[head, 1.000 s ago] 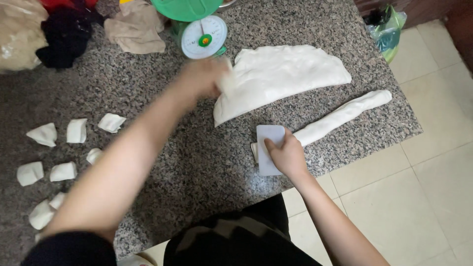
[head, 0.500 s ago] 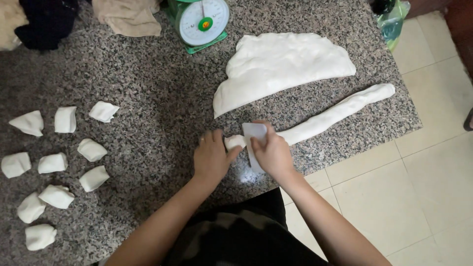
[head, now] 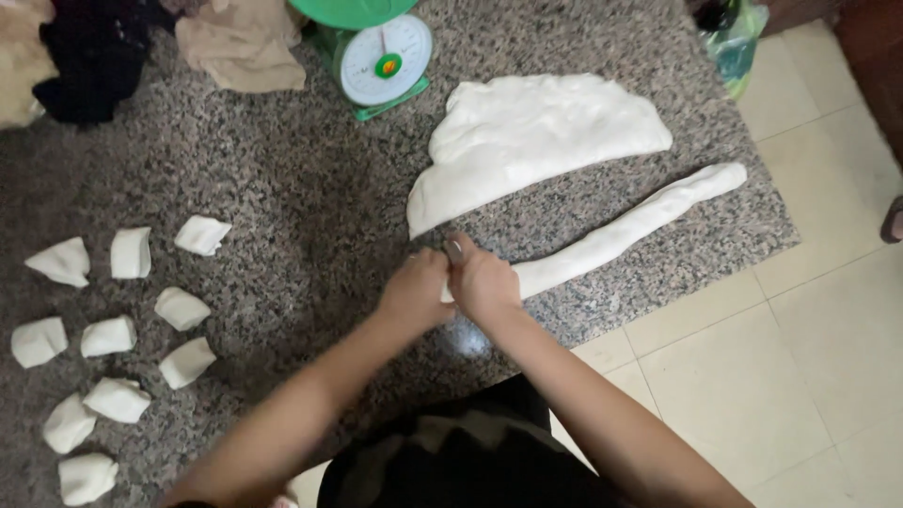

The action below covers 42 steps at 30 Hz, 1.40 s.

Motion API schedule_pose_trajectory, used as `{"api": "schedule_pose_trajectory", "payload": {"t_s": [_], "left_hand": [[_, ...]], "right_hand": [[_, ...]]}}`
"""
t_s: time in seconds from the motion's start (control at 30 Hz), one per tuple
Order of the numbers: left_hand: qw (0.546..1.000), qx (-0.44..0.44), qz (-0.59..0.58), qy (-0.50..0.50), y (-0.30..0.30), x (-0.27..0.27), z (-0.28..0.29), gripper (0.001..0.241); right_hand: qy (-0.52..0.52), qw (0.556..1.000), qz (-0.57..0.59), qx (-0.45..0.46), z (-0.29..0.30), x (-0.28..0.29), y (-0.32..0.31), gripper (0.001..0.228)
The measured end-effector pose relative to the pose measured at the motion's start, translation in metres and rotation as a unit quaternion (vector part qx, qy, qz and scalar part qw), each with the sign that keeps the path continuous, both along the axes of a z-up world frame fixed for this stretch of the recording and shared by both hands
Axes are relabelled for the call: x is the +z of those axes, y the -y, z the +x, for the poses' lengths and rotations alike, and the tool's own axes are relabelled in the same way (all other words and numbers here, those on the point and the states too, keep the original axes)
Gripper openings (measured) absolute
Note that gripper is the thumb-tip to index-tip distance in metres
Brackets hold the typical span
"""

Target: Cutting portions of dough into smaller pieces using a scraper and weighing them.

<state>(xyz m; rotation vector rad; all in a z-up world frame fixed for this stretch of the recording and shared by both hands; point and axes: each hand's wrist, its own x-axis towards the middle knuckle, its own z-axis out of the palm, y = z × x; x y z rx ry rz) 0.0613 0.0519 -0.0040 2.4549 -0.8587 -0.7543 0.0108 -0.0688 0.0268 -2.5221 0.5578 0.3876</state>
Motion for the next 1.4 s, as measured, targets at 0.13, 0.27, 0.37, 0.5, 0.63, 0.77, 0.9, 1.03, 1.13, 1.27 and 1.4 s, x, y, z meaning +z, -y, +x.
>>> {"api": "schedule_pose_trajectory", "payload": {"t_s": [0.13,0.27,0.37,0.5,0.63,0.77,0.9,1.03,1.13,1.27,1.4], "left_hand": [[0.998,0.063,0.026,-0.006,0.002,0.078,0.087,0.062],[0.923,0.081,-0.275,0.256,-0.006,0.110,0.181,0.066],[0.903,0.093,-0.320,0.272,-0.002,0.107,0.246,0.062],[0.912,0.099,-0.280,0.283,-0.002,0.094,0.279,0.067],[0.915,0.079,-0.283,0.277,-0.006,0.092,0.275,0.080],[0.921,0.077,-0.291,0.249,-0.007,0.084,0.273,0.082],[0.916,0.063,-0.298,0.262,-0.009,0.086,0.271,0.087],[0.916,0.059,-0.294,0.266,-0.011,0.092,0.269,0.087],[0.922,0.066,-0.283,0.257,-0.012,0.088,0.273,0.082],[0.919,0.063,-0.288,0.260,-0.009,0.083,0.274,0.075],[0.919,0.063,-0.282,0.267,-0.007,0.083,0.269,0.071]], "right_hand": [[-0.044,0.999,0.004,0.000,0.003,0.007,0.000,0.043],[-0.067,0.998,-0.010,0.009,0.003,0.009,-0.002,0.050],[-0.083,0.997,-0.005,0.002,0.003,0.013,-0.003,0.052],[-0.055,0.998,-0.004,-0.010,-0.006,-0.006,0.004,0.056],[-0.031,0.999,-0.009,-0.017,-0.008,-0.009,0.004,0.055],[-0.047,0.999,-0.004,-0.022,-0.008,-0.005,0.005,0.055],[-0.029,0.999,-0.008,-0.015,-0.008,-0.010,0.006,0.054],[-0.038,0.999,-0.011,-0.015,-0.007,-0.006,0.006,0.054],[-0.041,0.999,-0.006,-0.018,-0.008,-0.008,0.006,0.054],[-0.043,0.999,0.002,-0.020,-0.007,-0.006,0.006,0.054],[-0.043,0.999,0.008,-0.022,-0.007,-0.003,0.006,0.052]]}}
